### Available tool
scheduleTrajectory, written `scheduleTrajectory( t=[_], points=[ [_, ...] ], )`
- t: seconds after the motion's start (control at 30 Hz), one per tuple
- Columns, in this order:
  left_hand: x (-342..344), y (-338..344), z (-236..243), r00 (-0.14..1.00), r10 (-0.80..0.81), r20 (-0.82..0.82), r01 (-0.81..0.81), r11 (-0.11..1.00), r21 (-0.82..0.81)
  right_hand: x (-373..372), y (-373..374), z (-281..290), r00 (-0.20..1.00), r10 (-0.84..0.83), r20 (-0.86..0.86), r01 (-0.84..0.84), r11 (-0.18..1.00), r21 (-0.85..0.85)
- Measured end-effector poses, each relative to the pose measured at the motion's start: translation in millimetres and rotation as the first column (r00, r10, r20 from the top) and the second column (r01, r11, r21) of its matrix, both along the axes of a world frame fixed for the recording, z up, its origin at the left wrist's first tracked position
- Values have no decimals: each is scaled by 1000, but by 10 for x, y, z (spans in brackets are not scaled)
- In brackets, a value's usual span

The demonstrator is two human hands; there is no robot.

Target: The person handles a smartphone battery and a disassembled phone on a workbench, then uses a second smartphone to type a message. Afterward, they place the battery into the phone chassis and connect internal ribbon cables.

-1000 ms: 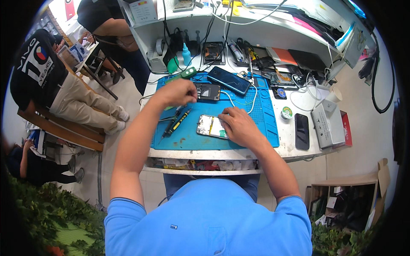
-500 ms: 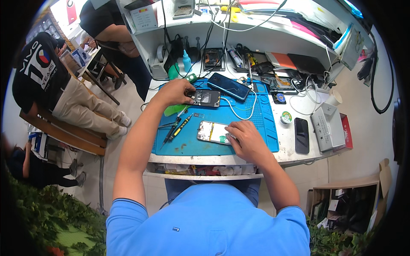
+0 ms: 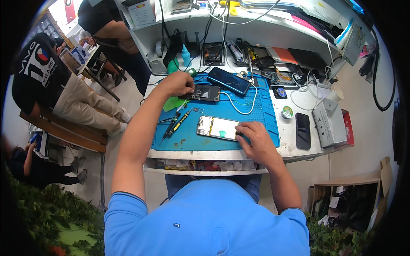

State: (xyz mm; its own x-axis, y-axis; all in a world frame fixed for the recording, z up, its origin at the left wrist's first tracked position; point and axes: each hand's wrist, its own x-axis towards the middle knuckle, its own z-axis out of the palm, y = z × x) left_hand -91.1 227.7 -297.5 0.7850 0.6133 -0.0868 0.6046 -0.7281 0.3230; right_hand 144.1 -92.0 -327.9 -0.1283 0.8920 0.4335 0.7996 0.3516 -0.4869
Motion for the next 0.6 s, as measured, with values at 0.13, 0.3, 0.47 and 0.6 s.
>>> scheduleTrajectory(
  t=[0.13,0.3,0.47,0.6],
  points=[
    [31,-56,120,997,10,-76,-12,1000,-23,-59,123,15,999,22,25,-22,1000,7],
    [-59,-341,180,991,-132,0,131,980,-149,-143,458,18,999,31,36,-31,999,8],
    [-186,-387,71,976,-94,196,97,995,-7,-254,1024,-17,998,-10,62,8,999,34],
    [-148,-159,88,960,254,114,-251,967,-44,-356,1536,-96,989,-47,142,40,998,52]
  ],
)
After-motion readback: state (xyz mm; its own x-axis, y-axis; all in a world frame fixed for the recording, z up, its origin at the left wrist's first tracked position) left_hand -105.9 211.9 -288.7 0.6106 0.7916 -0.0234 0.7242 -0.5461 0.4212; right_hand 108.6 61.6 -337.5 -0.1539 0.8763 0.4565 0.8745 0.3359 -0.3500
